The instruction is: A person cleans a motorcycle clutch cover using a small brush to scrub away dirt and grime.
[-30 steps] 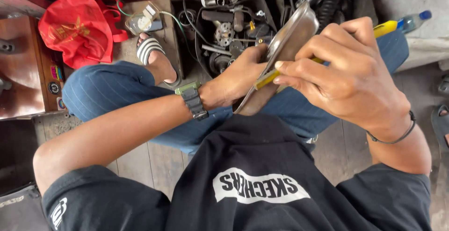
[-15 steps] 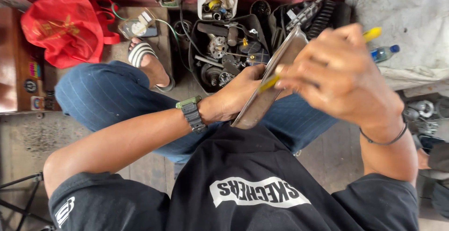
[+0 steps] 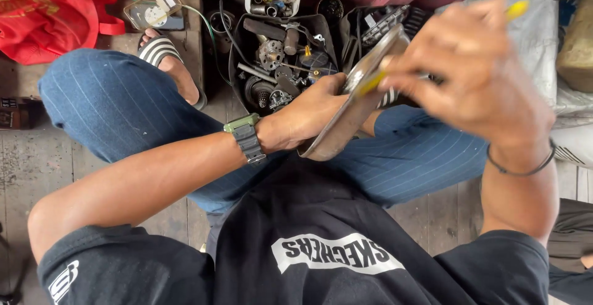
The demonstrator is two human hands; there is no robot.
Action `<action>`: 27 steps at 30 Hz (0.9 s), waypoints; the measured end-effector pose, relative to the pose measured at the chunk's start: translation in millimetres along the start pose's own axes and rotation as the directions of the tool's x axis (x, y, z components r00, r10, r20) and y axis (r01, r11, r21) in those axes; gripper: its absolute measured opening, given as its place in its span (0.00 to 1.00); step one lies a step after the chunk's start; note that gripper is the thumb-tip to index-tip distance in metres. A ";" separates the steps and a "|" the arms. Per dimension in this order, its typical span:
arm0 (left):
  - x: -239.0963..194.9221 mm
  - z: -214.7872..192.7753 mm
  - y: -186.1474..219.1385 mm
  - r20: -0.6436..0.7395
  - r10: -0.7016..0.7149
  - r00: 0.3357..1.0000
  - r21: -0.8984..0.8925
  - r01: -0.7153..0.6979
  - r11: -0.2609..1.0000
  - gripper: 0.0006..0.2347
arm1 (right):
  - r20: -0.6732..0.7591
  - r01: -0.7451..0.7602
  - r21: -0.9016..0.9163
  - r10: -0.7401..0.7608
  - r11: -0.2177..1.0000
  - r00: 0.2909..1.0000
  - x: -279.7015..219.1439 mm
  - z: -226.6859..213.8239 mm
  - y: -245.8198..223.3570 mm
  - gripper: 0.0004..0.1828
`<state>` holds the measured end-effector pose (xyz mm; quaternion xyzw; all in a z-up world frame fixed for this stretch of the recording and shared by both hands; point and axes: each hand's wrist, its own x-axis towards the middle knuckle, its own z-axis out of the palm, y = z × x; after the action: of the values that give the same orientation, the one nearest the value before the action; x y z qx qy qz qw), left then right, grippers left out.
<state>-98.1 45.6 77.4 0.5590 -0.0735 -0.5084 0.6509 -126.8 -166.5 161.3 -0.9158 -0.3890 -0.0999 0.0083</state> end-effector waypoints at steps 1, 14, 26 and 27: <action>3.6 -2.4 -6.8 0.001 -0.002 1.000 0.002 0.002 1.000 0.23 | -0.001 -0.003 0.000 0.003 1.000 1.000 -1.8 1.1 6.1 0.10; -4.1 -20.0 -39.3 0.094 0.087 0.992 -0.017 -0.086 0.996 0.19 | 0.035 -0.003 0.004 0.003 1.000 0.999 3.8 3.2 -8.0 0.10; -16.6 -37.7 -54.1 -0.065 0.266 0.962 0.013 -0.265 0.964 0.19 | 0.101 0.088 -0.088 -0.079 0.992 0.992 42.3 7.0 -29.6 0.12; -15.9 -38.7 -53.0 -0.086 0.254 0.963 0.005 -0.254 0.967 0.13 | 0.112 0.023 -0.121 -0.009 0.992 0.994 41.5 5.2 -21.4 0.11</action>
<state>-110.7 90.1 28.3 0.5643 -0.1147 -0.3966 0.7150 -113.1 -121.6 162.8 -0.9156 -0.3892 -0.0726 -0.0701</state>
